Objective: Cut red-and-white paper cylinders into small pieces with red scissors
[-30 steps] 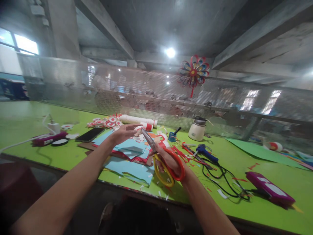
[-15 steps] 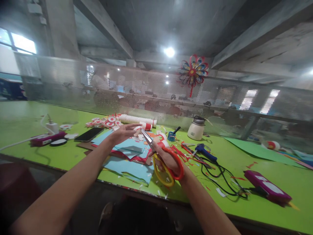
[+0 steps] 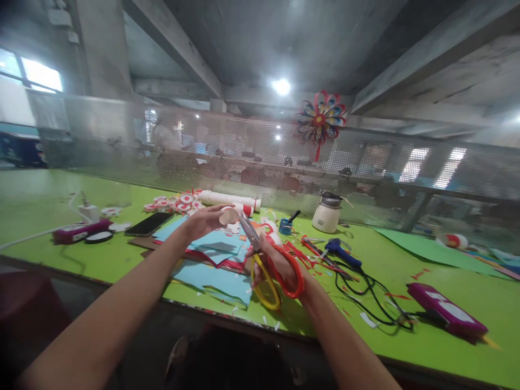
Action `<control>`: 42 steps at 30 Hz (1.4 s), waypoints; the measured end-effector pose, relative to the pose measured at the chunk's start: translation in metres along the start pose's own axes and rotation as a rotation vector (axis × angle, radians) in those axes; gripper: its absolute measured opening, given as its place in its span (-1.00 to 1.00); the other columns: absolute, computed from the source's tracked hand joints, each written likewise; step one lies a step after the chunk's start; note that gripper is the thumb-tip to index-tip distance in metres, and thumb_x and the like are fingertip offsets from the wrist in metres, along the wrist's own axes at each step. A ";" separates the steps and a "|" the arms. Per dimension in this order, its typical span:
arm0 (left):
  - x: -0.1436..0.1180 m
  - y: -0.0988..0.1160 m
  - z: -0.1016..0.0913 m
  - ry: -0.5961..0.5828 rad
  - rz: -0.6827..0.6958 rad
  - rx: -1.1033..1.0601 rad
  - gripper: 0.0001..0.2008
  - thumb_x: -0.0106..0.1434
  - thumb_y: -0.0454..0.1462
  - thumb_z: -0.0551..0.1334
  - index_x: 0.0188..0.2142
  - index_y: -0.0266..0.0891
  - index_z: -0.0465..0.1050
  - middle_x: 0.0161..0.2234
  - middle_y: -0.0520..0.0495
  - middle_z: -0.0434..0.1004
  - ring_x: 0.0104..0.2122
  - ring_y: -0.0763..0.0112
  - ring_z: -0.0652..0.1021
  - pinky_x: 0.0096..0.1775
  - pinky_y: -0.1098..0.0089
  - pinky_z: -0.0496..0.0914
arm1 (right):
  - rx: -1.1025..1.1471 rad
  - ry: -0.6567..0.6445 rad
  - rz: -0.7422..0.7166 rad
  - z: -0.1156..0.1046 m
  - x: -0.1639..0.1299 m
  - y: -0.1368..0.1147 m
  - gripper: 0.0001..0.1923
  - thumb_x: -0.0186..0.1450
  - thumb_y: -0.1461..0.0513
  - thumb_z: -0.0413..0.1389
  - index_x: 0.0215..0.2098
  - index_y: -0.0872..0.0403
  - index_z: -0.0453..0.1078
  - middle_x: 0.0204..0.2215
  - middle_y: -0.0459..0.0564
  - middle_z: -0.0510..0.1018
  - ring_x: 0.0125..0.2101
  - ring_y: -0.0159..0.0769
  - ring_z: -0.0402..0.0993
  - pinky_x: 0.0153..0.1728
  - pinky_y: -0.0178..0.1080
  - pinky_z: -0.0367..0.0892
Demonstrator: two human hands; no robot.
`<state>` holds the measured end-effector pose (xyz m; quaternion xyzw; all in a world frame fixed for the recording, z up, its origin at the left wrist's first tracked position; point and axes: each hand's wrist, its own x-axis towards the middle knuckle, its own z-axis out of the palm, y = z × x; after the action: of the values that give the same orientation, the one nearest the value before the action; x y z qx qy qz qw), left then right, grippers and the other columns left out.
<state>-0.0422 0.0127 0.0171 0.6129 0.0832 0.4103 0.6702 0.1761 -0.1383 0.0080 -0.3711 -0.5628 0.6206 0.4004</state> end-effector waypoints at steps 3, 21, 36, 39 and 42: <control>-0.001 0.002 0.000 0.009 0.012 -0.063 -0.58 0.14 -0.29 0.19 0.01 -0.35 0.33 -0.08 -0.33 0.43 -0.18 0.14 0.51 -0.28 0.35 0.37 | 0.040 -0.034 -0.032 -0.002 0.001 -0.001 -0.47 0.28 -0.13 -0.22 -0.29 0.07 0.37 -0.68 -0.11 0.44 -0.64 -0.35 0.42 -0.50 -0.24 0.39; 0.000 -0.001 0.002 0.103 -0.007 -0.183 -0.61 0.19 -0.25 0.11 -0.04 -0.48 0.33 -0.11 -0.37 0.45 -0.21 0.18 0.52 -0.28 0.31 0.40 | 0.064 -0.036 -0.046 -0.003 0.003 0.004 -0.43 0.29 -0.13 -0.25 -0.30 0.09 0.39 -0.67 -0.10 0.39 -0.67 -0.41 0.32 -0.55 -0.29 0.35; 0.001 -0.002 0.005 0.072 -0.053 -0.207 -0.62 0.20 -0.23 0.10 -0.03 -0.41 0.35 -0.18 -0.32 0.49 -0.29 0.20 0.55 -0.38 0.37 0.40 | 0.032 -0.004 0.006 0.001 0.001 0.002 -0.40 0.27 -0.15 -0.25 -0.32 0.10 0.40 -0.68 -0.12 0.37 -0.68 -0.43 0.30 -0.56 -0.31 0.33; 0.002 -0.003 0.004 0.090 -0.071 -0.210 -0.65 0.20 -0.22 0.11 -0.11 -0.45 0.40 -0.20 -0.32 0.50 -0.29 0.21 0.54 -0.38 0.39 0.40 | 0.035 -0.015 0.010 -0.002 0.004 0.004 -0.40 0.27 -0.15 -0.25 -0.31 0.10 0.40 -0.69 -0.13 0.36 -0.70 -0.44 0.30 -0.58 -0.33 0.32; 0.003 -0.005 0.002 0.098 -0.068 -0.210 -0.65 0.20 -0.21 0.13 -0.10 -0.42 0.39 -0.20 -0.29 0.50 -0.30 0.22 0.54 -0.41 0.41 0.39 | 0.029 -0.009 0.000 -0.003 0.005 0.005 -0.40 0.26 -0.16 -0.22 -0.29 0.10 0.41 -0.70 -0.12 0.36 -0.70 -0.44 0.30 -0.59 -0.34 0.32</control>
<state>-0.0368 0.0134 0.0146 0.5155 0.0928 0.4232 0.7393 0.1764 -0.1333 0.0025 -0.3623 -0.5557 0.6303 0.4033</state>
